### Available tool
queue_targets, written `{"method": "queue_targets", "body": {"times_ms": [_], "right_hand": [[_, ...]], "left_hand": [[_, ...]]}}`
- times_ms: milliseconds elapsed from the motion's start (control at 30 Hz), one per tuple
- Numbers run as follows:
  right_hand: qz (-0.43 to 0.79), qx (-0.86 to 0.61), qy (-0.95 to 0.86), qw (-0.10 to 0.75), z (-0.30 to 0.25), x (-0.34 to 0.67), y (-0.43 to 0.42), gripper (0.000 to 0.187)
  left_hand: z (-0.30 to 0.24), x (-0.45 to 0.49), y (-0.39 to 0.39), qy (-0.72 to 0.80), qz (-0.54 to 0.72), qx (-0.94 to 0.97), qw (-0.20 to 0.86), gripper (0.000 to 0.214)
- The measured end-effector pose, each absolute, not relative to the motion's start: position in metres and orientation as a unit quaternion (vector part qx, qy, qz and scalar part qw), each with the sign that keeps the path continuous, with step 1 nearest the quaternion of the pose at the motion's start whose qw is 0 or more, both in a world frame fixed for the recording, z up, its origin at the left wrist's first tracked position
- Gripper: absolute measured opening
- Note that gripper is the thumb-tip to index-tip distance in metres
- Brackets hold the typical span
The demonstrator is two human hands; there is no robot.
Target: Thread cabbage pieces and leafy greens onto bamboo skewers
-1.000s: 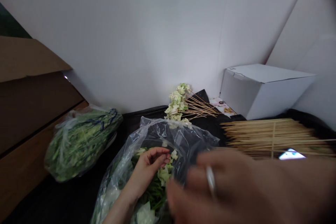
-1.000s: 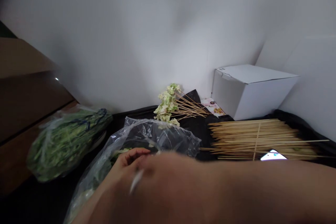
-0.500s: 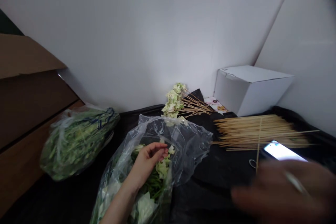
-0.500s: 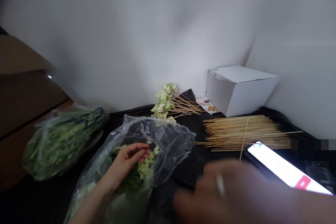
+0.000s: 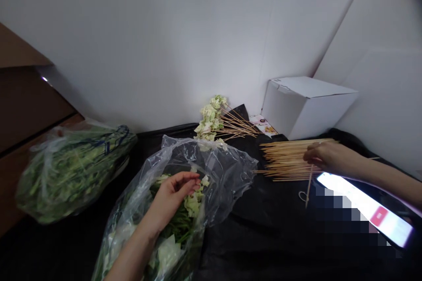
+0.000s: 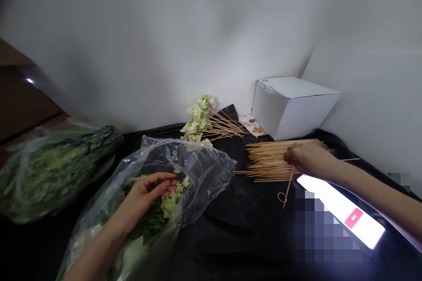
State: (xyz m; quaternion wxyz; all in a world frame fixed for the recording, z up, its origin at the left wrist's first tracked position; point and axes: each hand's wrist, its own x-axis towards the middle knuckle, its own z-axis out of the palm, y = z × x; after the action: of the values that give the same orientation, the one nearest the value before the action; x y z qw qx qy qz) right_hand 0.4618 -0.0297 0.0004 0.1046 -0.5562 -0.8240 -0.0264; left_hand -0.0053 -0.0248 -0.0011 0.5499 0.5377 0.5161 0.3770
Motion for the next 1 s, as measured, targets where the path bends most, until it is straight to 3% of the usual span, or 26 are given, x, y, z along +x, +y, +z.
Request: {"method": "queue_targets", "body": {"times_ms": [100,167,300,600,867,1000], "right_hand": [[0.073,-0.542,-0.836,0.044,-0.01,0.451,-0.036,0.031],[0.095,-0.536,-0.837,0.051,-0.018,0.439,-0.036,0.028],[0.055,-0.523,-0.847,0.078,-0.037,0.419,-0.033,0.02],[0.01,-0.509,-0.856,0.087,-0.052,0.422,-0.032,0.022],[-0.04,-0.485,-0.873,0.03,-0.057,0.419,-0.033,0.027],[-0.057,-0.495,-0.866,0.032,-0.053,0.42,-0.033,0.021]], "left_hand": [[-0.002,-0.005,-0.024,0.517,0.375,0.544,0.545,0.046],[-0.003,-0.005,-0.023,0.516,0.372,0.549,0.543,0.046],[-0.004,-0.005,-0.023,0.52,0.367,0.558,0.532,0.045],[-0.004,-0.002,-0.025,0.504,0.392,0.543,0.545,0.046],[-0.001,-0.002,-0.027,0.482,0.405,0.56,0.537,0.054],[-0.001,0.0,-0.024,0.477,0.419,0.559,0.534,0.057]]}}
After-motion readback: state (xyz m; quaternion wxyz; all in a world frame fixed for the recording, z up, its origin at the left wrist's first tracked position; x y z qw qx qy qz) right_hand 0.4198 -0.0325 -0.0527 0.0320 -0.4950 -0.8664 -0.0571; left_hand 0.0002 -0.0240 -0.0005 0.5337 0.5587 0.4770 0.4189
